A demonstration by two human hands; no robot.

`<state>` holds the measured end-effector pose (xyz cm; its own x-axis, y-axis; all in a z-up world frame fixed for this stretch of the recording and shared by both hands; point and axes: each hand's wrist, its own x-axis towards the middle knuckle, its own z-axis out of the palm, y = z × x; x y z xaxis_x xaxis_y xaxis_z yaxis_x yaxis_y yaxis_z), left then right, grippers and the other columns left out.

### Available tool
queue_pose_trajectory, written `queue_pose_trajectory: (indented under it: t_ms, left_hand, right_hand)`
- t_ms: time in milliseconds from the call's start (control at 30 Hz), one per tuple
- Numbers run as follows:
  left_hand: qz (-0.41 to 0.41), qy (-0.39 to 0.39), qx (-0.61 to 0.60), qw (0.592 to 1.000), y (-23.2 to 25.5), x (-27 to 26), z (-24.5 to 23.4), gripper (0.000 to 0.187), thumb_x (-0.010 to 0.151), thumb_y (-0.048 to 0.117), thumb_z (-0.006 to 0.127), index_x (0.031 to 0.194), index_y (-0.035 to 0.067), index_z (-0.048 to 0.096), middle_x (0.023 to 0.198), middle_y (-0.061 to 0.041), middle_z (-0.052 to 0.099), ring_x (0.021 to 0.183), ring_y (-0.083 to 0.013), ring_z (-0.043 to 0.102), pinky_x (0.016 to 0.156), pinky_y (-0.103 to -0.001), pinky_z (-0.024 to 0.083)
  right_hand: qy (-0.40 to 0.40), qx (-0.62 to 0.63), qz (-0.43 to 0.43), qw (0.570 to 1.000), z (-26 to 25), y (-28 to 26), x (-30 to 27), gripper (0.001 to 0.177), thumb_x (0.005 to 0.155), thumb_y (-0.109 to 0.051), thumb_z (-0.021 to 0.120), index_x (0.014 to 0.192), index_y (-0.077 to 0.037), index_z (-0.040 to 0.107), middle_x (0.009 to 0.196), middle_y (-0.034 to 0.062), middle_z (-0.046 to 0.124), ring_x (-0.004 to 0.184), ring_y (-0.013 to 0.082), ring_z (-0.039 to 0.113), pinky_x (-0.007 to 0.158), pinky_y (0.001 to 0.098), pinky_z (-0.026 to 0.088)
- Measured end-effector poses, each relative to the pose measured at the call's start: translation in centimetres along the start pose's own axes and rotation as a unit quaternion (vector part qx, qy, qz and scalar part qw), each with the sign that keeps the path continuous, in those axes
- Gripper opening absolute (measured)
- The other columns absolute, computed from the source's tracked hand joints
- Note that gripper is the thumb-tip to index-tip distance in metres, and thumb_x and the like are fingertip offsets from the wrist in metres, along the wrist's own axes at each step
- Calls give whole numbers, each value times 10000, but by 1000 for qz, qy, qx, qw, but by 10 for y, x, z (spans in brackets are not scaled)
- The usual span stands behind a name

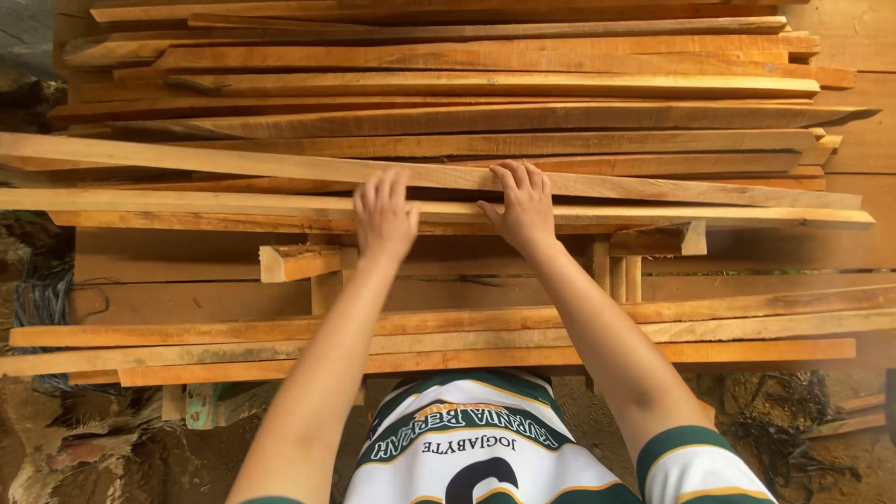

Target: The recorder is sorting and arranging thin wooden strips on a pile in a workshop setting.

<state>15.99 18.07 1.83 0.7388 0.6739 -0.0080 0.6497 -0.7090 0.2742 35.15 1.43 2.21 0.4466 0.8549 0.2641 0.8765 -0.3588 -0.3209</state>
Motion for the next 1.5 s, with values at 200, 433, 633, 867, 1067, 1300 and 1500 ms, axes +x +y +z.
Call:
queue_pose_trajectory:
  t_ms: [200,433,633,867,1067,1300,1500]
  left_hand:
    - [13,-27,125,992,-89,44,35,488,847,371,784,1309,322,635,1299,93,630,1331,-220,504,1212,-634,105]
    - [73,78,67,992,-42,36,-54,478,858,313,836,1299,247,665,1312,33,665,1329,-236,507,1214,-640,94]
    - [161,104,-54,980,3,-19,-131,494,895,350,792,1358,258,644,1277,34,654,1239,-193,511,1200,-573,110]
    - [130,36,-32,990,14,-127,-142,455,898,495,720,1301,291,665,1250,52,677,1158,-189,572,1073,-500,331]
    - [95,-49,-59,993,18,-213,-107,450,865,504,734,1271,322,669,1230,101,680,1168,-149,586,1051,-456,357]
    - [37,-173,-75,981,2,-261,-32,447,859,465,755,1271,321,661,1280,142,646,1228,-115,545,1058,-398,356]
    - [73,-130,-43,988,-4,-268,5,459,851,451,758,1270,301,645,1254,114,635,1230,-135,549,1075,-416,367]
  right_hand:
    - [-52,-38,-51,997,27,26,25,515,762,-384,852,1227,-232,689,1274,-23,627,1254,234,522,1085,418,352]
    - [-1,-21,-79,997,-44,34,33,647,705,-338,869,1290,-222,620,1174,-14,697,1087,218,631,987,412,411]
    - [9,-58,-113,992,-165,-20,25,540,687,-441,886,1150,-235,698,1007,-53,705,992,167,638,990,376,372]
    - [-35,10,-80,996,-202,-61,-60,479,701,-353,898,1131,-204,748,962,15,729,931,224,656,905,384,436]
    - [-85,35,-40,995,-171,-71,-154,479,705,-397,896,1129,-236,743,1125,-20,682,1056,195,603,930,362,424]
    - [-144,62,18,987,-82,-61,-234,487,707,-428,877,1134,-238,739,1116,-31,651,1132,197,590,1019,398,419]
    - [-132,53,27,989,-56,-49,-249,522,659,-404,883,1139,-272,726,1109,-45,650,1117,196,600,993,394,443]
